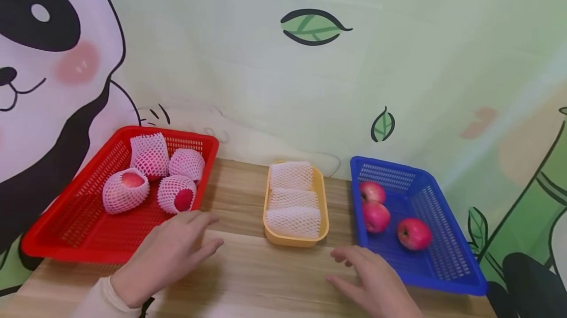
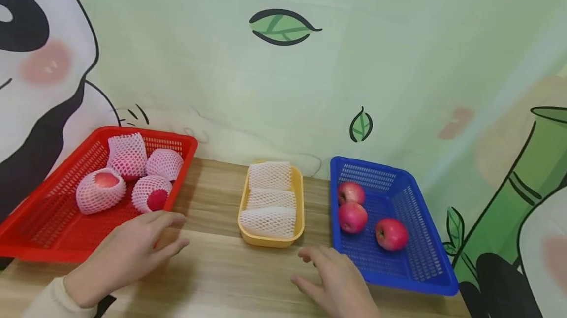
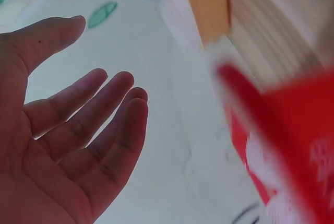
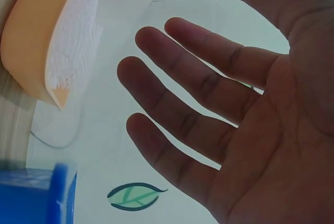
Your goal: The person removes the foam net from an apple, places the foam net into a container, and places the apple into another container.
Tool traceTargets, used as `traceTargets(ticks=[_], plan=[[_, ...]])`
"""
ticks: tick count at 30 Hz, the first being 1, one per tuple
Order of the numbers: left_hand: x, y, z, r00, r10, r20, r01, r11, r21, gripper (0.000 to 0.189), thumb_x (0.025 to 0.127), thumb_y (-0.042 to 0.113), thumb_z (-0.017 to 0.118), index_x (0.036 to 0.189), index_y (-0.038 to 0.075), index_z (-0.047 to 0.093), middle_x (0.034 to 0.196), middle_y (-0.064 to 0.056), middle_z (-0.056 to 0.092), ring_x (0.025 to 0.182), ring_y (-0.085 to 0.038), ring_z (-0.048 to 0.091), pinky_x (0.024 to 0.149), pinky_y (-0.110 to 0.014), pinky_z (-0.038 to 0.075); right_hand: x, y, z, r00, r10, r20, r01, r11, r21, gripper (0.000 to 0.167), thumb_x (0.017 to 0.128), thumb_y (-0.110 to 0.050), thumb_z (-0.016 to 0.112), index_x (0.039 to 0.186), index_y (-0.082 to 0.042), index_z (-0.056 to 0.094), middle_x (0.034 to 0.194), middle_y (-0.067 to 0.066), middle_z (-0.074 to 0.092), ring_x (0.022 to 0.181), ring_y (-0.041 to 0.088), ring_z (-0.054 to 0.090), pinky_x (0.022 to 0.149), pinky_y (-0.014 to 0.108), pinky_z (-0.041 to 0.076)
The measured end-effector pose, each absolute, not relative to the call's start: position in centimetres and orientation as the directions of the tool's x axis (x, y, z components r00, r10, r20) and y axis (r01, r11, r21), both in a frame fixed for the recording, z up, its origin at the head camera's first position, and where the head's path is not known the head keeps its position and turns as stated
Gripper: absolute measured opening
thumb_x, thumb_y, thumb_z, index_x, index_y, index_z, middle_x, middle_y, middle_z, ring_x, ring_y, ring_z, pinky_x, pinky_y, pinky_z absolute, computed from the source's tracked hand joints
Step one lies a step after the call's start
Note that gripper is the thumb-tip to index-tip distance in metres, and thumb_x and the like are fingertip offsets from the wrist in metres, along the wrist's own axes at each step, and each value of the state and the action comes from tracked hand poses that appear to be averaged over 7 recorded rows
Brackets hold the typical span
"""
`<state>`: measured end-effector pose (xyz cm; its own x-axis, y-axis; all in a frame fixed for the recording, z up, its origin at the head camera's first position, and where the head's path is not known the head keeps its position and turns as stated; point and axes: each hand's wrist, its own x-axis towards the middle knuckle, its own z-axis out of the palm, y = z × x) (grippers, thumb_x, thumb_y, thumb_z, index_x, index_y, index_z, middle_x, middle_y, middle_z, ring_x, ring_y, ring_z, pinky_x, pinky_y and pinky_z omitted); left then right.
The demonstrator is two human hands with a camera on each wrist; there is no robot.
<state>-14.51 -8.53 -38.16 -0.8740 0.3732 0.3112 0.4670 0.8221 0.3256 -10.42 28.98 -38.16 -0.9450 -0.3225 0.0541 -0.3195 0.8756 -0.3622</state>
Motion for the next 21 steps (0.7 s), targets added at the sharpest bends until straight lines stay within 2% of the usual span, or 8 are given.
traceTargets(ticks=[3, 9, 14, 15, 19, 21], plan=[[-15.7, -10.5, -37.4, -0.885, 0.352, 0.305, 0.441, 0.844, 0.305, 0.05, 0.077, 0.033, 0.087, 0.116, 0.008, 0.067, 0.101, -0.007, 0.068, 0.081, -0.02, 0.062, 0.07, -0.042, 0.059, -10.5, 28.8, -38.4, -0.941, -0.336, 0.045, -0.328, 0.865, -0.379, 0.036, 0.089, -0.055, 0.069, 0.111, -0.026, 0.068, 0.101, -0.017, 0.064, 0.09, 0.006, 0.059, 0.076, 0.033, 0.051], [-20.1, -15.7, -36.3, -0.939, 0.256, 0.227, 0.317, 0.902, 0.292, 0.069, 0.074, 0.033, 0.089, 0.128, 0.001, 0.06, 0.112, -0.021, 0.064, 0.094, -0.035, 0.063, 0.077, -0.054, 0.057, -10.8, 28.7, -38.9, -0.932, -0.361, 0.035, -0.344, 0.851, -0.396, 0.037, 0.09, -0.054, 0.069, 0.111, -0.024, 0.067, 0.099, -0.015, 0.065, 0.089, 0.006, 0.06, 0.074, 0.034, 0.051], [-24.3, -20.0, -36.4, -0.981, 0.177, 0.081, 0.194, 0.936, 0.295, 0.093, 0.071, 0.037, 0.09, 0.138, -0.009, 0.045, 0.125, -0.036, 0.051, 0.112, -0.054, 0.049, 0.083, -0.065, 0.05, -11.0, 28.7, -39.5, -0.919, -0.392, 0.041, -0.372, 0.83, -0.414, 0.034, 0.09, -0.05, 0.071, 0.112, -0.023, 0.067, 0.099, -0.014, 0.065, 0.089, 0.006, 0.061, 0.074, 0.033, 0.052], [-24.9, -20.8, -36.6, -0.985, 0.164, 0.048, 0.171, 0.939, 0.297, 0.098, 0.07, 0.037, 0.09, 0.14, -0.011, 0.042, 0.13, -0.039, 0.046, 0.118, -0.058, 0.043, 0.083, -0.068, 0.048, -11.0, 28.7, -39.6, -0.916, -0.399, 0.045, -0.38, 0.826, -0.415, 0.033, 0.09, -0.048, 0.072, 0.111, -0.023, 0.067, 0.099, -0.014, 0.066, 0.089, 0.006, 0.061, 0.074, 0.032, 0.052], [-26.7, -23.7, -38.0, -0.987, 0.132, -0.089, 0.101, 0.95, 0.297, 0.114, 0.064, 0.041, 0.092, 0.142, -0.018, 0.033, 0.135, -0.046, 0.037, 0.122, -0.065, 0.035, 0.083, -0.072, 0.043, -11.1, 28.4, -39.7, -0.913, -0.405, 0.035, -0.381, 0.822, -0.423, 0.036, 0.09, -0.051, 0.071, 0.112, -0.023, 0.067, 0.101, -0.014, 0.066, 0.09, 0.006, 0.061, 0.074, 0.031, 0.053], [-27.4, -24.7, -38.7, -0.981, 0.124, -0.152, 0.074, 0.951, 0.299, 0.118, 0.062, 0.043, 0.093, 0.141, -0.02, 0.031, 0.135, -0.047, 0.037, 0.121, -0.065, 0.036, 0.083, -0.073, 0.043, -11.2, 28.0, -39.5, -0.908, -0.418, 0.033, -0.393, 0.819, -0.419, 0.036, 0.089, -0.05, 0.072, 0.112, -0.023, 0.067, 0.102, -0.014, 0.066, 0.09, 0.007, 0.061, 0.075, 0.032, 0.053]])
